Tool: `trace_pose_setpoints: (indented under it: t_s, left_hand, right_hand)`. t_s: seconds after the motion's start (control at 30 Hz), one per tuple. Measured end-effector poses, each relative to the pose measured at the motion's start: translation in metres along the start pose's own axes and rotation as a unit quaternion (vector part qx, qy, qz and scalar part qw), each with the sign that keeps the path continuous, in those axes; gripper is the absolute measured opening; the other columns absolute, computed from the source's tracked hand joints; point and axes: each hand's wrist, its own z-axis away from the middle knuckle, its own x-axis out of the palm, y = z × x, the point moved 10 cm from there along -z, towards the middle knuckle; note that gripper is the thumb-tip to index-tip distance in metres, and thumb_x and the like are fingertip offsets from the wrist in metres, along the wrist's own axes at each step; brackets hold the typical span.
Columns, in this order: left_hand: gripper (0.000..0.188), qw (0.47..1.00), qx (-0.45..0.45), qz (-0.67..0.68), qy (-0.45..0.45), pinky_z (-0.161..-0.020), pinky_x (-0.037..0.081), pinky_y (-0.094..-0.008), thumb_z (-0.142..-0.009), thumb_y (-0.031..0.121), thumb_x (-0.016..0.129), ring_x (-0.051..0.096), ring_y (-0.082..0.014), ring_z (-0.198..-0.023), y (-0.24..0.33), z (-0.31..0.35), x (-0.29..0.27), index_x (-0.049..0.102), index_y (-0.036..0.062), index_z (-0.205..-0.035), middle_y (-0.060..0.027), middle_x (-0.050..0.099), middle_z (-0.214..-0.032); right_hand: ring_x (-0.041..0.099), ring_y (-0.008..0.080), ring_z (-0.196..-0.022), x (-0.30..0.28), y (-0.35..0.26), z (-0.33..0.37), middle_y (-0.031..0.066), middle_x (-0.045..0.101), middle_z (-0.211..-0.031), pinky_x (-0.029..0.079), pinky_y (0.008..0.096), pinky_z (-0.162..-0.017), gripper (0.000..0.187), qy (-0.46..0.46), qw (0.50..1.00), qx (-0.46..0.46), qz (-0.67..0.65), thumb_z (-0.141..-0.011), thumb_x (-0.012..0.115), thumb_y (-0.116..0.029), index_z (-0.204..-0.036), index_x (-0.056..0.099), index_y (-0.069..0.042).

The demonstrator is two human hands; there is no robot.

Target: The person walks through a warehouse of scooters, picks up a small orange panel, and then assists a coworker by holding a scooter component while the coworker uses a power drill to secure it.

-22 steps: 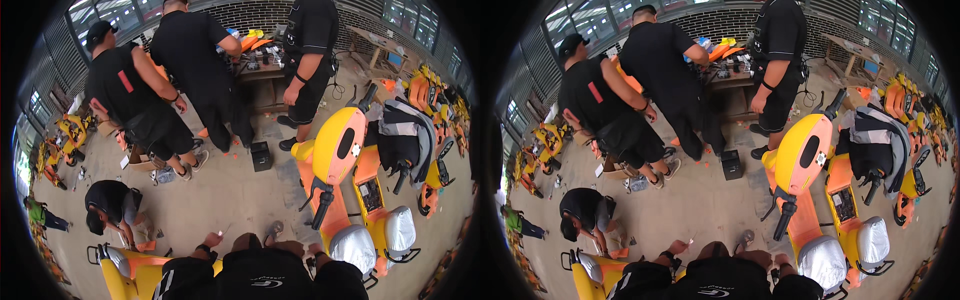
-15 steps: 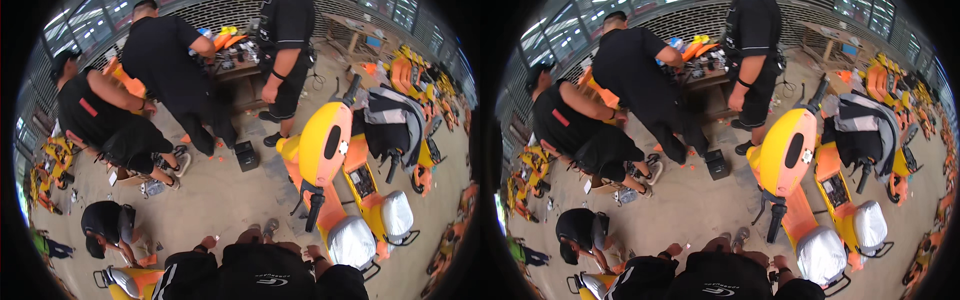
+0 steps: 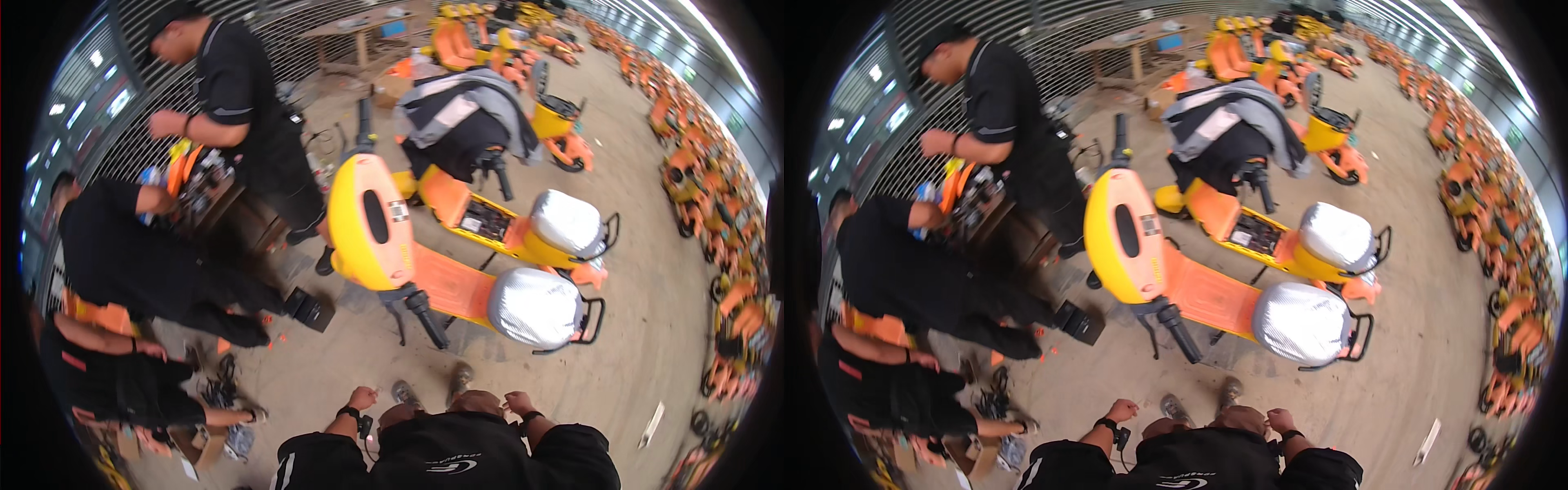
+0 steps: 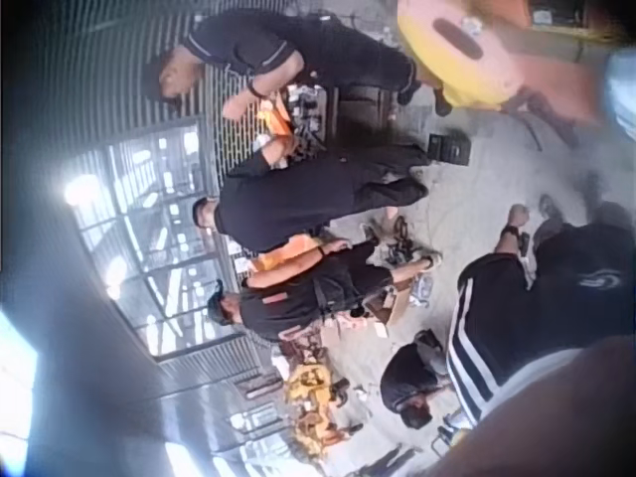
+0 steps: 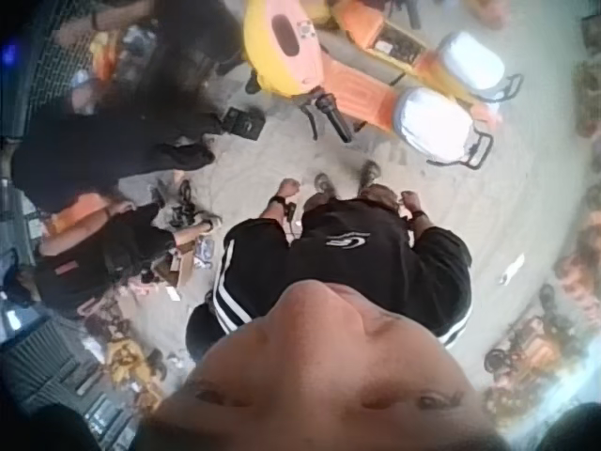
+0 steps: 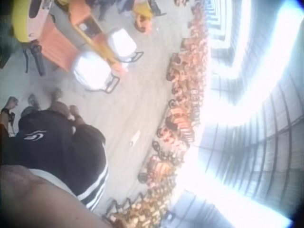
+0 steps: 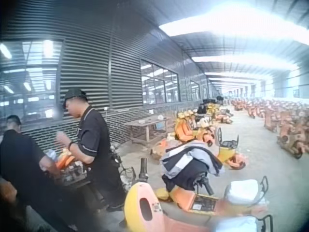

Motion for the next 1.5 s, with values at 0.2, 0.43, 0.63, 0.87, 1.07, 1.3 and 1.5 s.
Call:
trace_pose_setpoints:
  t_s: [0.2, 0.43, 0.63, 0.87, 1.07, 1.3, 1.5]
  left_hand:
    - [0.019, 0.958, 0.085, -0.271, -0.04, -0.068, 0.046, -0.0324, -0.064, 0.026, 0.06, 0.058, -0.0234, -0.074, 0.04, -0.019, 0.071, 0.064, 0.0145, -0.078, -0.0083, 0.06, -0.077]
    - [0.028, 0.942, 0.095, -0.301, -0.111, -0.064, 0.047, -0.031, -0.056, 0.028, 0.068, 0.059, -0.0204, -0.066, 0.154, -0.009, 0.19, 0.064, 0.0078, -0.074, -0.0083, 0.061, -0.069]
    - [0.027, 0.866, 0.239, -0.383, -0.217, -0.066, 0.045, -0.0363, -0.062, 0.028, 0.065, 0.056, -0.0292, -0.072, 0.294, 0.009, 0.357, 0.061, 0.0054, -0.077, -0.0122, 0.06, -0.073]
    - [0.027, 0.859, 0.36, -0.255, -0.258, -0.059, 0.045, -0.0342, -0.071, 0.024, 0.056, 0.057, -0.0269, -0.066, 0.457, 0.036, 0.502, 0.057, 0.0039, -0.09, -0.0115, 0.059, -0.068]
    - [0.021, 0.891, 0.291, -0.098, -0.333, -0.051, 0.043, -0.0266, -0.075, 0.015, 0.05, 0.054, -0.0131, -0.052, 0.524, -0.015, 0.597, 0.059, 0.0027, -0.089, -0.0072, 0.058, -0.063]
    - [0.023, 0.9, 0.318, -0.173, -0.243, -0.056, 0.046, -0.0329, -0.06, 0.008, 0.052, 0.058, -0.0274, -0.065, 0.56, -0.093, 0.642, 0.061, 0.0056, -0.081, -0.0138, 0.06, -0.071]
    - [0.032, 0.939, 0.19, -0.215, -0.188, -0.054, 0.047, -0.0326, -0.062, 0.005, 0.049, 0.059, -0.026, -0.058, 0.516, -0.108, 0.629, 0.059, 0.0061, -0.092, -0.0151, 0.06, -0.075]
  right_hand:
    - [0.056, 0.0226, -0.049, -0.04, 0.158, 0.025, 0.0159, 0.057, -0.065, 0.046, 0.0317, -0.041, 0.023, 0.051, 0.973, 0.09, -0.206, -0.075, 0.046, -0.011, -0.087, 0.053, 0.007]
    - [0.054, 0.0201, -0.045, -0.113, 0.313, 0.029, 0.0125, 0.056, -0.06, 0.044, 0.0302, -0.038, 0.018, 0.077, 0.975, 0.114, -0.175, -0.076, 0.045, -0.011, -0.083, 0.055, 0.002]
    - [0.058, 0.0191, -0.051, -0.191, 0.394, 0.028, 0.0125, 0.06, -0.065, 0.046, 0.0284, -0.041, 0.021, 0.133, 0.979, 0.105, -0.116, -0.074, 0.045, -0.011, -0.084, 0.056, 0.003]
    - [0.06, 0.0198, -0.056, -0.264, 0.377, 0.063, 0.0139, 0.061, -0.07, 0.046, 0.0278, -0.046, 0.025, 0.134, 0.94, 0.114, -0.293, -0.076, 0.045, -0.014, -0.092, 0.055, 0.002]
    - [0.059, 0.0195, -0.054, -0.351, 0.413, 0.068, 0.0137, 0.06, -0.069, 0.044, 0.0271, -0.044, 0.023, 0.133, 0.931, 0.126, -0.317, -0.075, 0.046, -0.014, -0.089, 0.055, 0.001]
    - [0.053, 0.0206, -0.044, -0.474, 0.464, 0.076, 0.0133, 0.057, -0.063, 0.038, 0.0283, -0.035, 0.017, 0.203, 0.875, 0.202, -0.391, -0.074, 0.044, -0.01, -0.087, 0.05, 0.0]
    - [0.056, 0.02, -0.051, -0.562, 0.403, 0.008, 0.0133, 0.057, -0.069, 0.042, 0.0274, -0.039, 0.016, 0.151, 0.914, 0.118, -0.357, -0.077, 0.045, -0.011, -0.086, 0.051, 0.001]
